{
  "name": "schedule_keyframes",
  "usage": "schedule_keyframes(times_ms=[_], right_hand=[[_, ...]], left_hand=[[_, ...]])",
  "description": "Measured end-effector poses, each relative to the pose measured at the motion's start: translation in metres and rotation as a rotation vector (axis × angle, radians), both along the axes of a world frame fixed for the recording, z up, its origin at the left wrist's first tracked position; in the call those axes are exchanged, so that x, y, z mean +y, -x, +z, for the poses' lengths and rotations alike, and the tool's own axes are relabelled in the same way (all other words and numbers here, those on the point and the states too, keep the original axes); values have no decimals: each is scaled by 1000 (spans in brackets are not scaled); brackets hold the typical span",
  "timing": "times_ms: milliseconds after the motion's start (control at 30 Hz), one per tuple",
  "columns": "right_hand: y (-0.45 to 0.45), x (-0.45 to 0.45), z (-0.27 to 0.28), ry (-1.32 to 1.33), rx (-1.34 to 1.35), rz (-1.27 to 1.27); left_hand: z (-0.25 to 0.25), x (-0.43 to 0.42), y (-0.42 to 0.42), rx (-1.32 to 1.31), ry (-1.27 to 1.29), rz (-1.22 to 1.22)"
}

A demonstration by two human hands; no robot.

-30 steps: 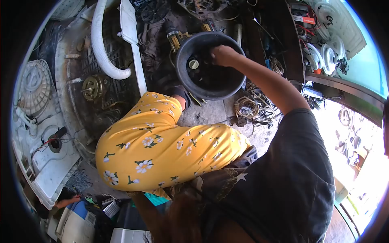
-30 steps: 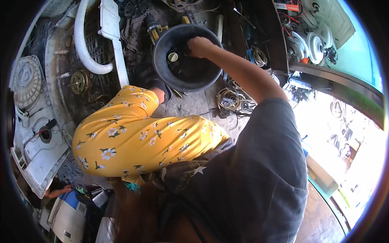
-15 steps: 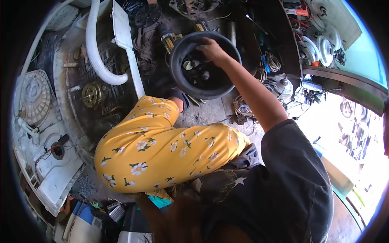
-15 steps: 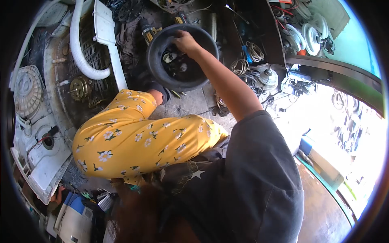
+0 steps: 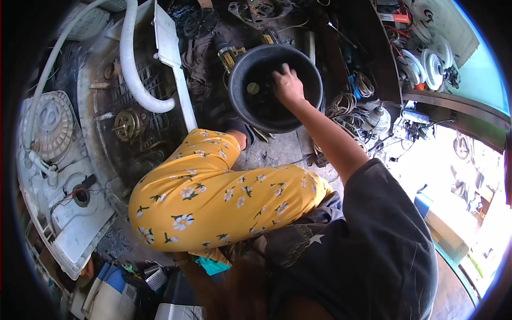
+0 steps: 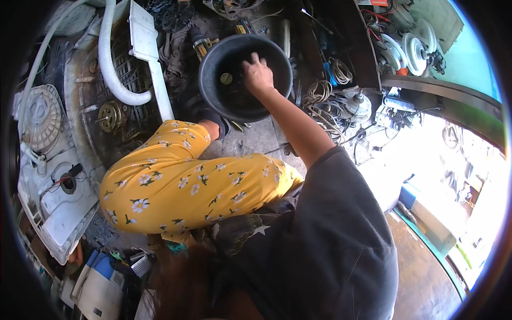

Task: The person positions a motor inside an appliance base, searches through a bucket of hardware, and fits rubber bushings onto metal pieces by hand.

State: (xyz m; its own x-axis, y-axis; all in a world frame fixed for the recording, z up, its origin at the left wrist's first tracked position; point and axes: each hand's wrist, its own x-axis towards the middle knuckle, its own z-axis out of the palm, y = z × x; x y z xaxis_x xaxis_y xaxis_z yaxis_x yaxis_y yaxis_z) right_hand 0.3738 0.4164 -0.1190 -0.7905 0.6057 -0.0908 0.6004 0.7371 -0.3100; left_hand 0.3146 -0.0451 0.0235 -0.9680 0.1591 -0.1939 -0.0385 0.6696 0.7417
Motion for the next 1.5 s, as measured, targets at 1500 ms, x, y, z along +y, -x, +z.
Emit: schedule_keyframes(times_ms=[1500], right_hand=[[-112, -74, 248, 1777, 827, -89]], left_hand=[[102, 235, -71, -97, -800, -596]])
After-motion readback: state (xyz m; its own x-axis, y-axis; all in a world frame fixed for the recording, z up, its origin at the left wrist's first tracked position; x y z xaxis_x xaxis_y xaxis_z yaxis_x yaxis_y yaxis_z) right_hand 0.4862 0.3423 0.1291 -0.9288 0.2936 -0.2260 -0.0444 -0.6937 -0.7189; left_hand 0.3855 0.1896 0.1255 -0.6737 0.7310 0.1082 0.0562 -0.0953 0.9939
